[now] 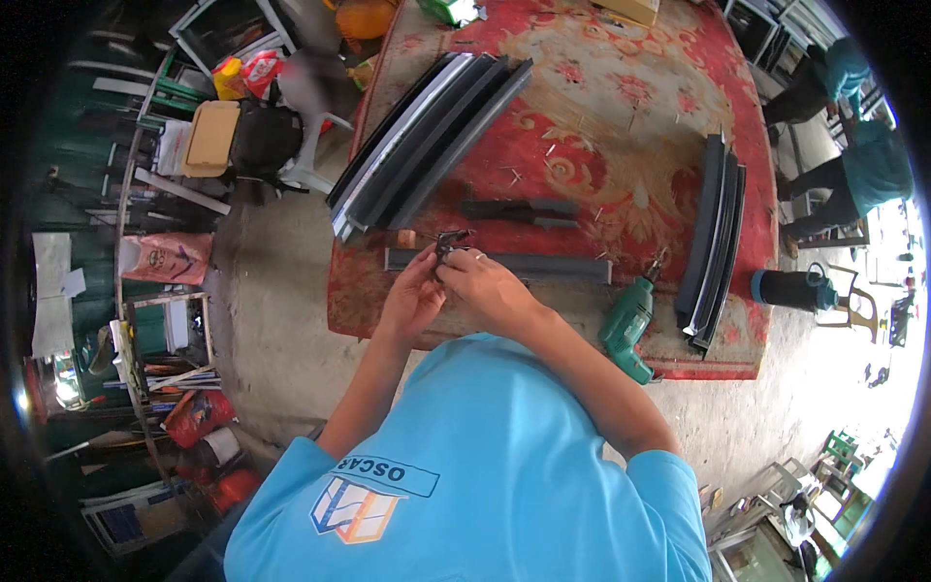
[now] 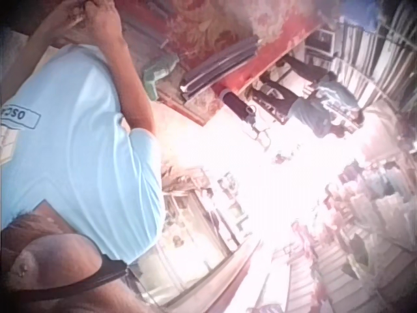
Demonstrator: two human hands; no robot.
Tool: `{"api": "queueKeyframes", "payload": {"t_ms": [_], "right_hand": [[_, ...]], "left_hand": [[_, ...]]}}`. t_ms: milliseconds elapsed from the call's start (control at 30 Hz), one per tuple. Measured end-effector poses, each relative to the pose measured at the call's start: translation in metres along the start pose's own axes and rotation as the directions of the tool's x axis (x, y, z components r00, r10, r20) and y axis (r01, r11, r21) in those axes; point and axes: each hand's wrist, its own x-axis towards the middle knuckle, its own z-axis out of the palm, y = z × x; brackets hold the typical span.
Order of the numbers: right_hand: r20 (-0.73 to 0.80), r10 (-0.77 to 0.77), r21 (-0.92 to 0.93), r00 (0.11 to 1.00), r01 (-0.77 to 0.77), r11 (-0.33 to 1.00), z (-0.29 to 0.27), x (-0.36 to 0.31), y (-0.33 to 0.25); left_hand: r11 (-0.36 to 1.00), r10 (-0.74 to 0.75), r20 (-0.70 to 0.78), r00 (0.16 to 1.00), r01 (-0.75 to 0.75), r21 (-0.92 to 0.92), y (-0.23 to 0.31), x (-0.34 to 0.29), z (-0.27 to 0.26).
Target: Using a power drill to assemble or create holes in metal window or door frame components.
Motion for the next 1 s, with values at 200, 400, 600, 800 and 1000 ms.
{"api": "queueKeyframes", "payload": {"t_ms": [200,400,600,800,1000], "right_hand": [[-0.026,0.409,0.491,0.912,-0.345,0.800,-0.006,0.000,-0.001],[0.112,0.508,0.409,0.854,-0.506,0.759,-0.018,-0.007,-0.005],[-0.068,0.426,0.303,0.902,-0.389,0.870,-0.016,-0.010,-0.014],[0.216,0.174,-0.255,0.961,-0.116,0.960,-0.005,-0.015,-0.010],[0.474,0.057,-0.058,0.878,-0.034,0.998,0.002,-0.011,-0.020]], "left_hand": [[0.998,-0.065,0.065,0.996,0.065,0.003,0.007,-0.012,0.004],[0.981,-0.140,0.071,0.988,0.129,0.144,-0.001,-0.026,0.020],[0.974,-0.218,0.239,0.946,0.196,0.113,-0.008,-0.033,0.026],[0.990,-0.074,0.018,0.997,0.076,-0.120,-0.014,-0.019,0.022],[0.989,0.035,-0.095,0.995,-0.048,-0.140,-0.014,-0.014,0.028]]}}
